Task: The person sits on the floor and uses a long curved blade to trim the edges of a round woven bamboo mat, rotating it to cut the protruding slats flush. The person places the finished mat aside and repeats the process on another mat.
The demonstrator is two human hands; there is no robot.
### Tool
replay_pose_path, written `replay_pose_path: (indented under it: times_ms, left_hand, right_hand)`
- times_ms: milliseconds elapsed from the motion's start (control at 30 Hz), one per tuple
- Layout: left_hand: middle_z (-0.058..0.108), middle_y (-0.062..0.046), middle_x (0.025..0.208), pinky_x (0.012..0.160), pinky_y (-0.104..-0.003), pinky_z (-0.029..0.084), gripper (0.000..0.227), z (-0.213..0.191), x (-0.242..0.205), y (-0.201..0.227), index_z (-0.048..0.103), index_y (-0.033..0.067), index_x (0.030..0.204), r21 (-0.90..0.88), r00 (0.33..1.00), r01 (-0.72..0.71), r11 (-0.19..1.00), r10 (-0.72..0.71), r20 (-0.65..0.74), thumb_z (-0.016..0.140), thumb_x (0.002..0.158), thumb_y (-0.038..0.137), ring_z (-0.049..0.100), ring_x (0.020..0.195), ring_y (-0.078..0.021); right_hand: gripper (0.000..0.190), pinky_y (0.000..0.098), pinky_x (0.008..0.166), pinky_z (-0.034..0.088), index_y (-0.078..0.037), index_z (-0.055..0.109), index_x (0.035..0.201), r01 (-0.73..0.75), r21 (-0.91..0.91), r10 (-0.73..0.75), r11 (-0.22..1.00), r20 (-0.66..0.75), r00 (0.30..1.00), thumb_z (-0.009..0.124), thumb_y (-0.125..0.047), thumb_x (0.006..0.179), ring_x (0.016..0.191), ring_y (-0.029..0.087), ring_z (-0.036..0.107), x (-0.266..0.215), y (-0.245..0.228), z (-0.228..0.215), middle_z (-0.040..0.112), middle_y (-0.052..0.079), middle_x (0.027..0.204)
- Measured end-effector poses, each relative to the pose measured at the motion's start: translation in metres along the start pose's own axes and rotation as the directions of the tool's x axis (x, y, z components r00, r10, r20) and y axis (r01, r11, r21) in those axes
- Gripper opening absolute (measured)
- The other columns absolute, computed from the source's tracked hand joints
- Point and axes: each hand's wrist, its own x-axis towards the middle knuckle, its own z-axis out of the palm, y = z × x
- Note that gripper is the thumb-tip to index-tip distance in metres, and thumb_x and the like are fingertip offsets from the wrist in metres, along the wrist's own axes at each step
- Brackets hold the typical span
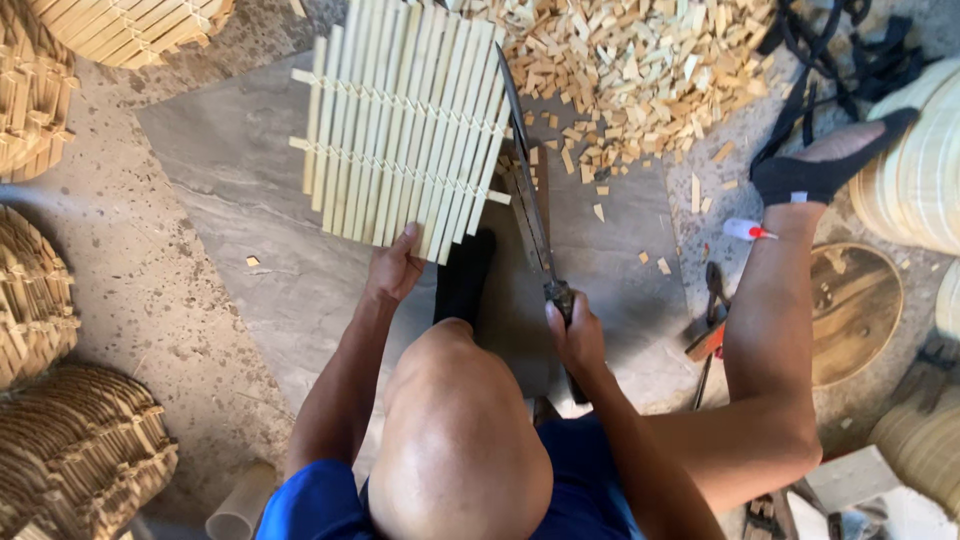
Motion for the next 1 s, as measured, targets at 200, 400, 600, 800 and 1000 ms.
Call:
replay_pose_path:
  times_ms: [200, 400, 600, 800, 1000]
  left_hand:
    - [0.061, -0.01, 0.14, 0.106, -0.042, 0.053, 0.047, -0.002, -0.002, 0.007, 0.048, 0.0056, 0.148, -0.008, 0.996, -0.034, 0.999, 0.035, 0.077, 0.062, 0.102, 0.005, 0.06, 0.128, -0.0242]
    - [0.063, -0.013, 0.139, 0.105, -0.04, 0.057, 0.046, -0.011, 0.008, 0.03, 0.051, 0.0026, 0.147, 0.046, 0.995, 0.021, 0.999, -0.025, 0.1, 0.063, 0.102, 0.004, 0.064, 0.126, -0.0243]
    - [0.064, -0.008, 0.137, 0.097, -0.037, 0.06, 0.05, -0.018, 0.005, 0.041, 0.05, 0.0087, 0.146, 0.131, 0.99, 0.018, 0.991, -0.036, 0.134, 0.064, 0.099, 0.003, 0.065, 0.123, -0.021]
    - [0.065, -0.007, 0.135, 0.094, -0.036, 0.062, 0.05, -0.014, 0.004, 0.05, 0.051, 0.0088, 0.144, 0.186, 0.995, 0.032, 0.982, -0.049, 0.091, 0.068, 0.097, 0.005, 0.067, 0.121, -0.0208]
    - [0.066, -0.005, 0.135, 0.093, -0.036, 0.061, 0.055, -0.018, 0.009, 0.063, 0.051, 0.0117, 0.146, 0.17, 0.989, 0.036, 0.985, -0.059, 0.138, 0.071, 0.095, 0.003, 0.066, 0.121, -0.0199]
  right_hand:
    - [0.042, 0.0511, 0.069, 0.055, 0.0, 0.055, 0.125, 0.095, 0.009, -0.094, 0.995, -0.076, 0.993, 0.063, -0.032, 0.099, 0.082, 0.049, 0.07, 0.014, 0.026, 0.021, 0.071, 0.028, 0.088]
    - [0.04, 0.0505, 0.068, 0.055, -0.001, 0.056, 0.122, 0.164, 0.007, -0.162, 0.986, -0.105, 0.981, 0.061, -0.032, 0.099, 0.079, 0.048, 0.07, 0.01, 0.014, 0.01, 0.071, 0.026, 0.086]
    - [0.04, 0.0495, 0.069, 0.055, 0.0, 0.056, 0.122, 0.093, 0.0, -0.093, 0.996, -0.045, 0.995, 0.06, -0.033, 0.101, 0.08, 0.046, 0.071, -0.005, -0.012, -0.009, 0.072, 0.025, 0.087]
    - [0.042, 0.0497, 0.07, 0.055, 0.001, 0.055, 0.124, 0.039, -0.02, -0.04, 0.999, -0.034, 0.999, 0.06, -0.033, 0.1, 0.082, 0.047, 0.071, -0.006, -0.024, -0.011, 0.071, 0.026, 0.087]
    - [0.042, 0.0495, 0.071, 0.056, 0.0, 0.055, 0.125, 0.041, 0.013, -0.041, 0.999, -0.032, 0.999, 0.06, -0.033, 0.1, 0.082, 0.046, 0.072, -0.002, -0.006, -0.002, 0.071, 0.026, 0.087]
